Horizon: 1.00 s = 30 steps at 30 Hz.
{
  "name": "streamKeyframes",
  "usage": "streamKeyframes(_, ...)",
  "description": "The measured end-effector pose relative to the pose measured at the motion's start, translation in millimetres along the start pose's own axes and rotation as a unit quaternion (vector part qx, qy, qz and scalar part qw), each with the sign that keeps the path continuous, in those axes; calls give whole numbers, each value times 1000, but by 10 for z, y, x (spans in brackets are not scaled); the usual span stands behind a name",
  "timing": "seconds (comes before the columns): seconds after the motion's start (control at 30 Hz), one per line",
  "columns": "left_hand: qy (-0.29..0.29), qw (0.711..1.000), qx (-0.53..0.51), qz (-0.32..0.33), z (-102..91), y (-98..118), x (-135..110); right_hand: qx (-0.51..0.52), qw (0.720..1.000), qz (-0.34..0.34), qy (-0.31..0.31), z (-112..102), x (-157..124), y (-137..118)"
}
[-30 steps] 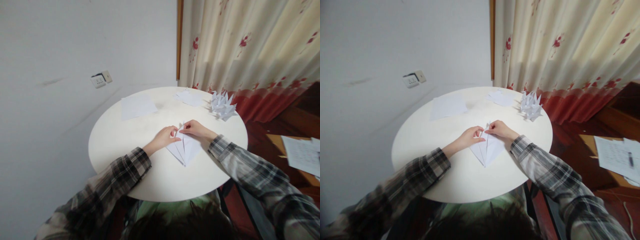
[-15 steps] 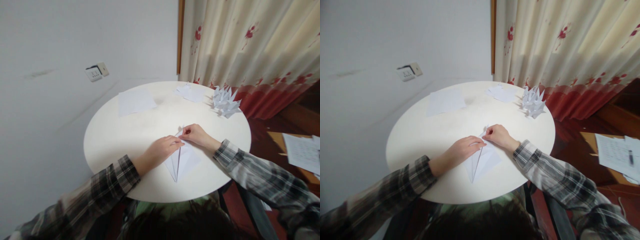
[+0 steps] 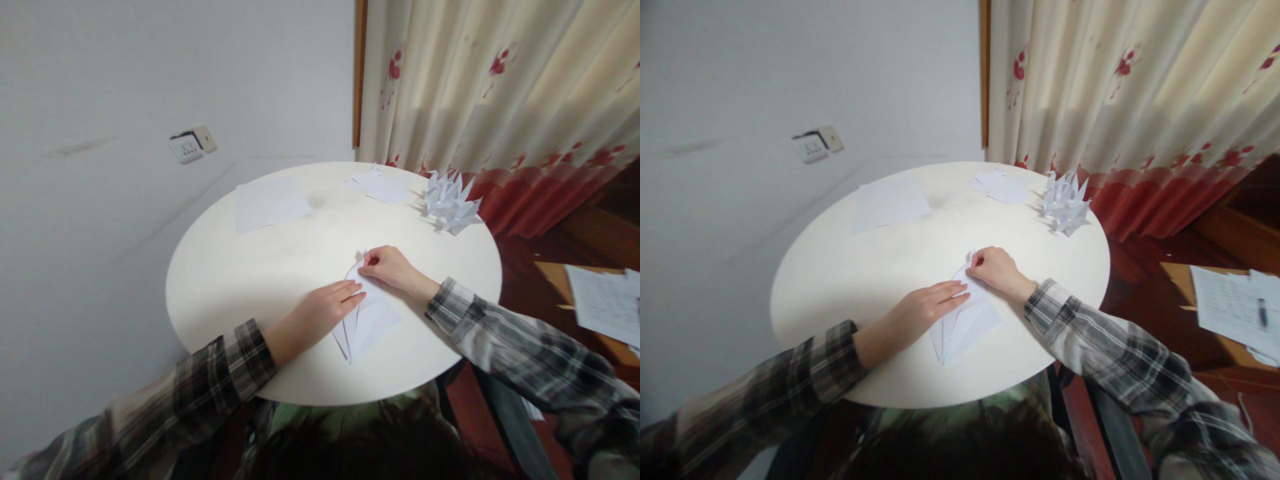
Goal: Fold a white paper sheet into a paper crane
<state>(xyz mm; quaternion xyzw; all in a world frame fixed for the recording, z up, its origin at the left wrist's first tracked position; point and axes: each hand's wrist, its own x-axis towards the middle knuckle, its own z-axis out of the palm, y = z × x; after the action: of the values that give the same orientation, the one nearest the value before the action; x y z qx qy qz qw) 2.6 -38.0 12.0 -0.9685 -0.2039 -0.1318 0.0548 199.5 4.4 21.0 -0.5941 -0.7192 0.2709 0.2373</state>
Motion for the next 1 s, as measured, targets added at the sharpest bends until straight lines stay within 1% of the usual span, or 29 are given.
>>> streamKeyframes(0.17,37,999,-22,-24,-23,17,14,17,1000,5,0,6,4,11)
streamKeyframes(0.23,43,998,-24,-26,-22,18,11,31,999,14,3,-2,0,13)
streamKeyframes(0.4,35,999,-33,-25,-1,9,2,81,997,5,-8,-40,11,-2)
streamKeyframes(0.47,36,999,-31,-25,7,7,5,80,997,12,-14,-50,43,-17)
streamKeyframes(0.67,34,999,-6,-23,-4,21,24,35,999,29,-13,-53,157,-49)
streamKeyframes(0.9,30,999,-2,-9,-12,22,40,67,997,33,-23,-69,188,-40)
streamKeyframes(1.0,31,999,-8,-10,-13,17,41,77,997,22,-10,-84,224,-2)
